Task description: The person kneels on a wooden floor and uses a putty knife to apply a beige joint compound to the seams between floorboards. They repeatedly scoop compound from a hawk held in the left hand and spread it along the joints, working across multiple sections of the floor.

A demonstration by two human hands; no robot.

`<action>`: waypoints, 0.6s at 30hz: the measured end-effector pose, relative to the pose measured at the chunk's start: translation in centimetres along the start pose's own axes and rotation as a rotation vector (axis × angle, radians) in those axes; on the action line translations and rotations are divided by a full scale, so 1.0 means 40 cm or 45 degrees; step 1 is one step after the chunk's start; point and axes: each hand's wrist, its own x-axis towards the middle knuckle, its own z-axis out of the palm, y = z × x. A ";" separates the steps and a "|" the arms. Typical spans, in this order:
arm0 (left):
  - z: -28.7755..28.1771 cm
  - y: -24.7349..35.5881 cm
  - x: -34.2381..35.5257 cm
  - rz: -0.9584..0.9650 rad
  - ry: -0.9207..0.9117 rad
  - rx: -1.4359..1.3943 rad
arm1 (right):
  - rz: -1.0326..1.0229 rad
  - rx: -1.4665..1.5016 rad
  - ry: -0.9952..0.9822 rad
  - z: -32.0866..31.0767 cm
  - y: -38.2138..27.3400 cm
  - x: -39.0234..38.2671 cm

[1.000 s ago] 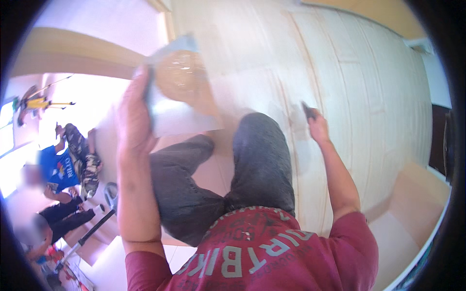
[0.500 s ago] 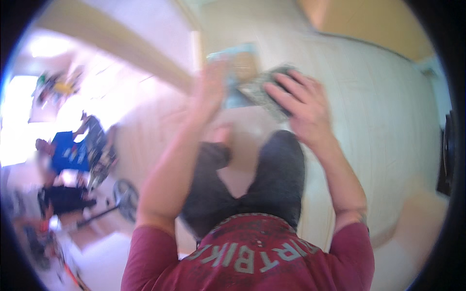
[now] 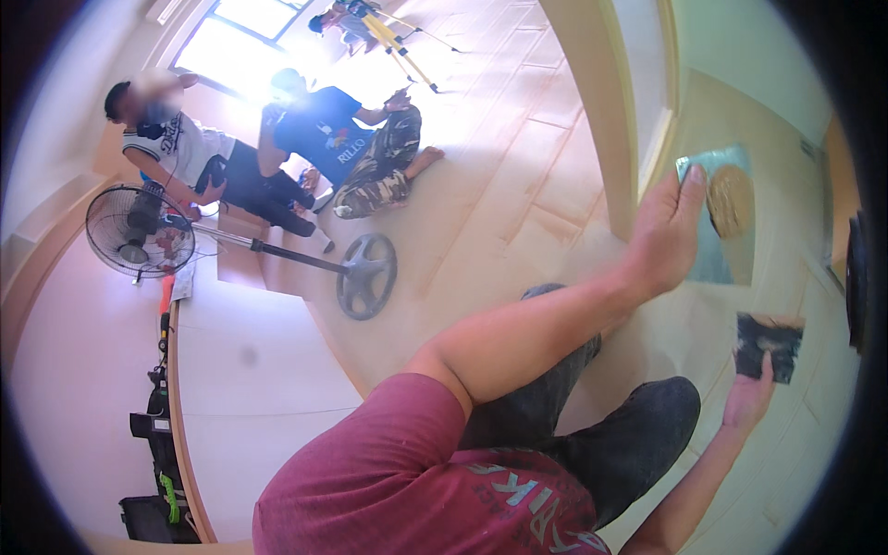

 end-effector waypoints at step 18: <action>-0.133 -0.055 0.013 -0.371 -0.154 -0.258 | 0.291 0.240 0.404 -0.456 0.088 0.252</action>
